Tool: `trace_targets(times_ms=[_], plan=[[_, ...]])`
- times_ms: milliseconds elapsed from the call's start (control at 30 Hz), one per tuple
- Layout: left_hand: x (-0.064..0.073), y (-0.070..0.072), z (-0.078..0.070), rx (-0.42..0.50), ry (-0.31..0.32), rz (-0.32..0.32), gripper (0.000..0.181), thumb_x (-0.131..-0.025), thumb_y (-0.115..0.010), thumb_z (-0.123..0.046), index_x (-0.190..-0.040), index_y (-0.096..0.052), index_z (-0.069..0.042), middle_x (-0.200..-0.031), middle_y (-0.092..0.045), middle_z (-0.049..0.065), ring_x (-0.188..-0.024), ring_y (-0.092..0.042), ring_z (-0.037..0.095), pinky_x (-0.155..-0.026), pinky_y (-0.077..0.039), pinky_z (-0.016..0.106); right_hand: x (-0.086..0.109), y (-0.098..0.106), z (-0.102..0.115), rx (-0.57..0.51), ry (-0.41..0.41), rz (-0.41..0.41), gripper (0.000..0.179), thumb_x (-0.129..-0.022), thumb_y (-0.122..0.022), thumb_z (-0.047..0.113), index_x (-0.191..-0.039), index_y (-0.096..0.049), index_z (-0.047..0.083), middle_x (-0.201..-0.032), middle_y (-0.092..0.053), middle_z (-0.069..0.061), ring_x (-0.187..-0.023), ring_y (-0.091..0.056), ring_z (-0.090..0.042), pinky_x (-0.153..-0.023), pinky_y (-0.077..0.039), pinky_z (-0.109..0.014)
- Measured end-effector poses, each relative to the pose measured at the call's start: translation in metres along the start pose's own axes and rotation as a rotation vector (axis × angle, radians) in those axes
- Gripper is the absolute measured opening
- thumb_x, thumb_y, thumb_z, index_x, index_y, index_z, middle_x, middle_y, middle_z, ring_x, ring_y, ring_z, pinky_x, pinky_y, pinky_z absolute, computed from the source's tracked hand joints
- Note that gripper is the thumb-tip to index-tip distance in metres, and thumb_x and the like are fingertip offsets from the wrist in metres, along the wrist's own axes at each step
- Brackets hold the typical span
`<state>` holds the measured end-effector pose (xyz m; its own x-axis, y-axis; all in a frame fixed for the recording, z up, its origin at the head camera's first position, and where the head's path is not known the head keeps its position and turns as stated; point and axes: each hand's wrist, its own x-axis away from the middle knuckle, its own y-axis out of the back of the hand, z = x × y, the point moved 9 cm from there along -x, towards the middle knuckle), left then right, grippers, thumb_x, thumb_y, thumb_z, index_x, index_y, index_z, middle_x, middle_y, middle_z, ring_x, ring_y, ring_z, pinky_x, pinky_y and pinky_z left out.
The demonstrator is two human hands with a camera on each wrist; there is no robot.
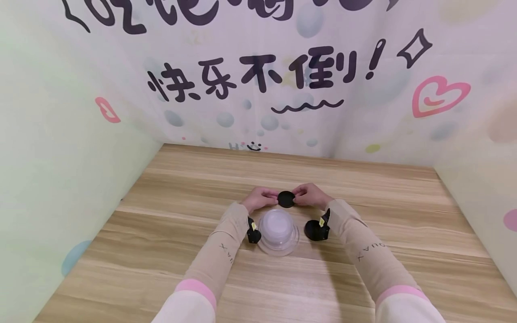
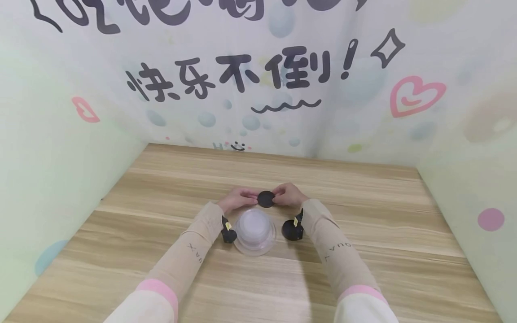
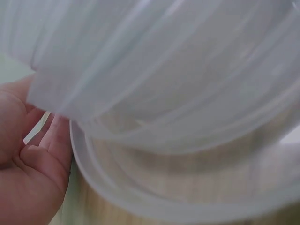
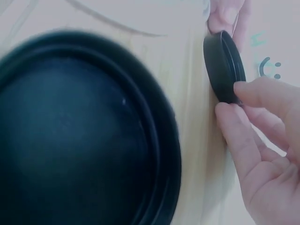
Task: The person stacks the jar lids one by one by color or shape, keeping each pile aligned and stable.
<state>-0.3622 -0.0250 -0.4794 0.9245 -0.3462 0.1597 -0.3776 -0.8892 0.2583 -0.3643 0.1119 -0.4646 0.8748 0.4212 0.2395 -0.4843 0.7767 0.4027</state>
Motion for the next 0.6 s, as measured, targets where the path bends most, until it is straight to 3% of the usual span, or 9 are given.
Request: trace_targets(times_ms=[67, 233, 467, 600], plan=[[0.001, 0.0, -0.001, -0.003, 0.011, -0.011, 0.03, -0.077, -0.064, 0.0, -0.106, -0.062, 0.005, -0.09, -0.065, 0.015, -0.074, -0.056, 0.006, -0.068, -0.044, 0.014, 0.0, -0.002, -0.001, -0.053, -0.029, -0.001, 0.032, -0.079, -0.056, -0.005, -0.109, -0.05, -0.016, -0.087, -0.056, -0.012, -0.074, -0.055, -0.011, -0.071, -0.05, -0.023], [0.003, 0.0, -0.002, -0.014, 0.042, -0.027, 0.029, -0.077, -0.064, 0.0, -0.106, -0.062, 0.003, -0.091, -0.065, 0.013, -0.076, -0.056, 0.007, -0.069, -0.045, 0.016, -0.001, -0.004, -0.003, -0.123, -0.077, -0.031, 0.03, -0.081, -0.052, -0.008, -0.11, -0.049, -0.016, -0.092, -0.054, -0.016, -0.08, -0.057, -0.017, -0.076, -0.05, -0.029], [0.005, 0.002, -0.005, -0.047, 0.072, -0.042, 0.029, -0.078, -0.064, -0.003, -0.107, -0.063, 0.0, -0.094, -0.065, 0.011, -0.081, -0.057, 0.011, -0.071, -0.047, 0.018, -0.002, -0.002, -0.006, -0.184, -0.097, -0.075, 0.031, -0.081, -0.051, -0.011, -0.111, -0.049, -0.017, -0.095, -0.055, -0.017, -0.082, -0.057, -0.017, -0.078, -0.049, -0.032], [0.005, 0.002, -0.011, -0.05, 0.059, -0.03, 0.03, -0.079, -0.063, -0.002, -0.108, -0.062, 0.001, -0.096, -0.064, 0.013, -0.079, -0.058, 0.011, -0.071, -0.049, 0.02, 0.0, 0.002, -0.001, -0.164, -0.079, -0.094, 0.031, -0.081, -0.052, -0.009, -0.111, -0.05, -0.016, -0.097, -0.056, -0.02, -0.079, -0.058, -0.016, -0.075, -0.051, -0.03]])
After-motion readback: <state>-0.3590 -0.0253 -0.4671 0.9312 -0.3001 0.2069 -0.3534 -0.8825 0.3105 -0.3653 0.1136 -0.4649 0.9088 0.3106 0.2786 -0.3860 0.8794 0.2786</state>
